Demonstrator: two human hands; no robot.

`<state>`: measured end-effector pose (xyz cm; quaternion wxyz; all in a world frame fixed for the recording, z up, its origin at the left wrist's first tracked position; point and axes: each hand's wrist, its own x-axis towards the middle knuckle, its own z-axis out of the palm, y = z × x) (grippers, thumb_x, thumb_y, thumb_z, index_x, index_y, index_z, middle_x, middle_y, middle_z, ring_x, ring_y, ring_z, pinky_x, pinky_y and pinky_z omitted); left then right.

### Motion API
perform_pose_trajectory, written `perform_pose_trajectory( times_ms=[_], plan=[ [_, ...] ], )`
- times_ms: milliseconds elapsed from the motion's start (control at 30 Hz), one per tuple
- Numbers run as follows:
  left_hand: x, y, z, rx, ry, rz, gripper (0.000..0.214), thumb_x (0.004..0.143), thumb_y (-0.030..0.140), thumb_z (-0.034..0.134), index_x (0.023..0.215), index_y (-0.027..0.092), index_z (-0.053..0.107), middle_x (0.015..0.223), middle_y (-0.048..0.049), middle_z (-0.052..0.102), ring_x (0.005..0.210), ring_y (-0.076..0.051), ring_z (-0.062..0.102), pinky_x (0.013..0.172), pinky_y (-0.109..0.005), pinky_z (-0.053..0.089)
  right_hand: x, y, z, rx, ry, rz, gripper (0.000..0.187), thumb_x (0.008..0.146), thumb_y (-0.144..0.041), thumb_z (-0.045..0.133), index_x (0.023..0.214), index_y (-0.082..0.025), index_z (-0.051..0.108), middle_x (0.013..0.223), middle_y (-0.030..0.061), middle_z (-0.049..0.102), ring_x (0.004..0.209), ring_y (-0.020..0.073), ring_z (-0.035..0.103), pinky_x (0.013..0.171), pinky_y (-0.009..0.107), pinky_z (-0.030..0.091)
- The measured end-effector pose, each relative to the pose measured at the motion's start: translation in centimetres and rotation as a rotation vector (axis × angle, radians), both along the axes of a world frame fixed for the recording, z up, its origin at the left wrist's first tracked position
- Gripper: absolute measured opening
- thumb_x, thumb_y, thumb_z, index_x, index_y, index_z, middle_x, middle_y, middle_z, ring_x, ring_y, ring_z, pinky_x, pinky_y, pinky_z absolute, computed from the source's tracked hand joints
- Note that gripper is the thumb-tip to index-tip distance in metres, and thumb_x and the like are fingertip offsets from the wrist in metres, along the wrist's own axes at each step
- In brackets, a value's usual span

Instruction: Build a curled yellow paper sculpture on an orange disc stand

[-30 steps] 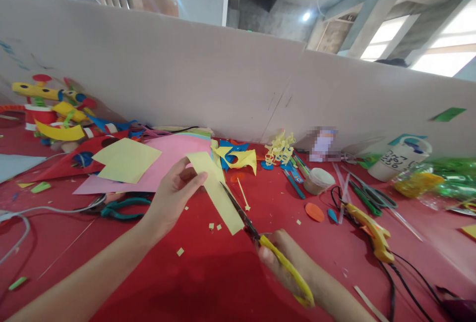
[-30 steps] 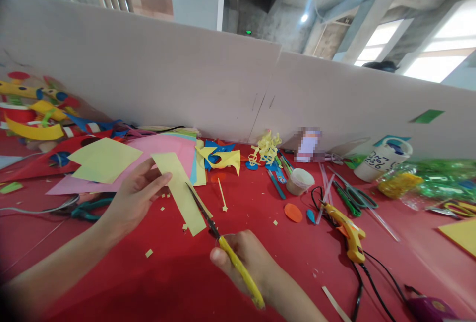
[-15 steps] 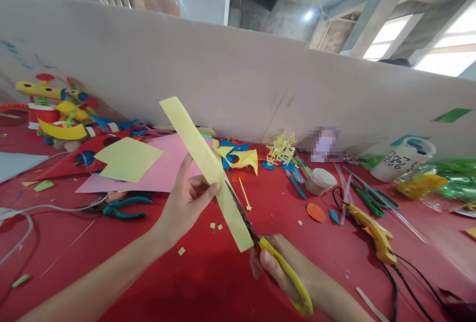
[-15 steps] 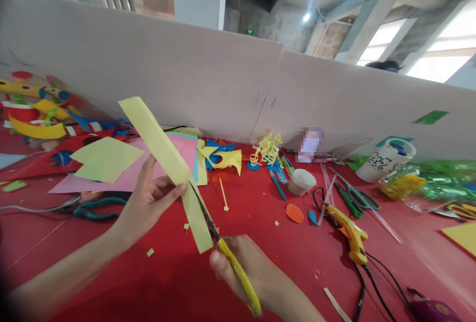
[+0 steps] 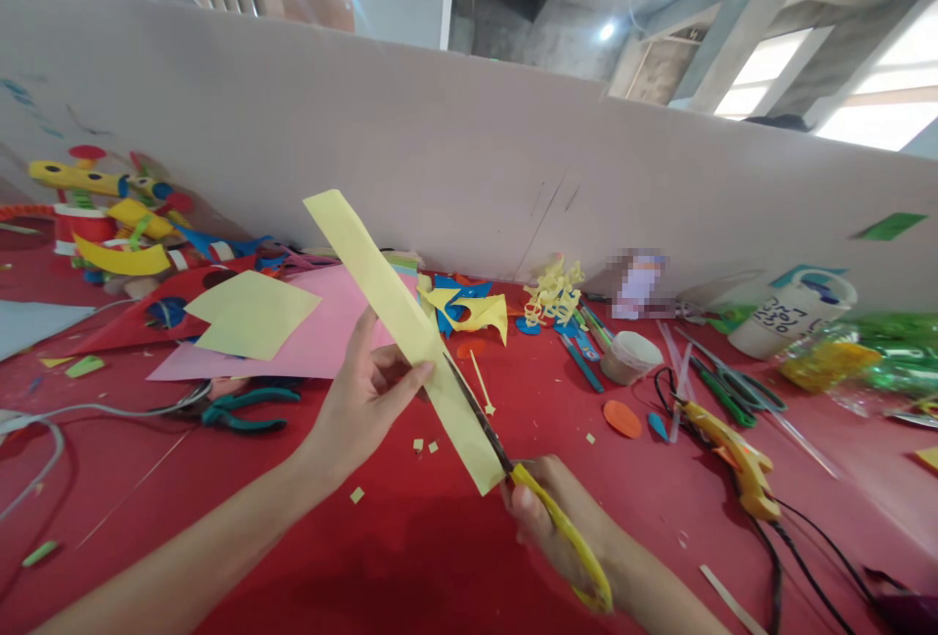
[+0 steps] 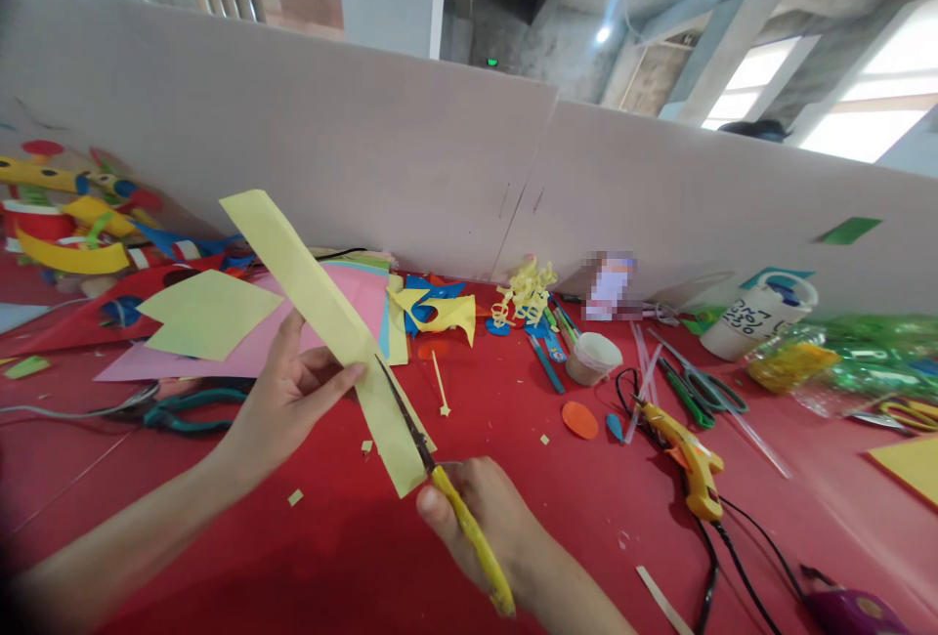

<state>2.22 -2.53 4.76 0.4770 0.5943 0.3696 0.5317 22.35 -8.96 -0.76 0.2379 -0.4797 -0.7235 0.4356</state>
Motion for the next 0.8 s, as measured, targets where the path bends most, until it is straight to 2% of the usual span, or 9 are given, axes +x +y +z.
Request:
perform_pose_trajectory(
  times_ms=[167,333,433,600,800],
  plan=[
    [0.0,0.1,0.1,-0.020,-0.011,-0.005,0.069,0.075,0.021,0.061,0.132,0.024,0.022,0.081,-0.0027,0.068,0.072,-0.019,0.066,0.067,-0.032,0.057,0.0,0.0,0.5,0.043,0.012,-0.036,0.060,0.075,-0.075,0.020,0.056,-0.019,0.027,0.051,-0.0055,0.024,0.047,0.0067,0.022,0.041,0.023,0.017],
    [-0.2,0.2,0.3,-0.042,-0.040,-0.017,0.065,0.076,0.023,0.061,0.130,0.025,0.025,0.080,-0.0026,0.067,0.072,-0.019,0.066,0.062,-0.030,0.057,0.0,0.1,0.4,0.048,-0.009,-0.048,0.059,0.076,-0.075,0.020,0.056,-0.020,0.026,0.050,-0.0057,0.022,0.046,0.0066,0.021,0.041,0.023,0.016],
    [-0.4,0.3,0.4,-0.052,-0.028,-0.009,0.060,0.077,0.024,0.059,0.129,0.022,0.028,0.076,-0.0023,0.068,0.069,-0.019,0.067,0.060,-0.029,0.057,-0.1,0.1,0.7,0.079,0.016,-0.010,0.059,0.077,-0.074,0.020,0.056,-0.019,0.029,0.050,-0.0049,0.026,0.046,0.0072,0.024,0.042,0.023,0.019],
    [-0.2,0.2,0.0,-0.061,0.004,-0.013,0.060,0.078,0.024,0.058,0.130,0.021,0.027,0.076,-0.0031,0.069,0.068,-0.019,0.067,0.059,-0.029,0.056,-0.4,-0.3,2.1,0.078,-0.042,0.082,0.069,0.078,-0.073,0.008,0.054,-0.018,0.041,0.051,-0.0004,0.040,0.047,0.0094,0.036,0.045,0.023,0.028],
    [0.3,-0.5,-0.7,-0.073,0.029,-0.057,0.058,0.080,0.023,0.056,0.130,0.022,0.026,0.079,-0.0034,0.070,0.061,-0.016,0.065,0.058,-0.027,0.055,-0.6,-0.8,3.2,0.072,-0.023,0.042,0.068,0.081,-0.069,0.009,0.063,-0.017,0.049,0.057,0.0032,0.051,0.051,0.0117,0.047,0.048,0.023,0.036]
  ],
)
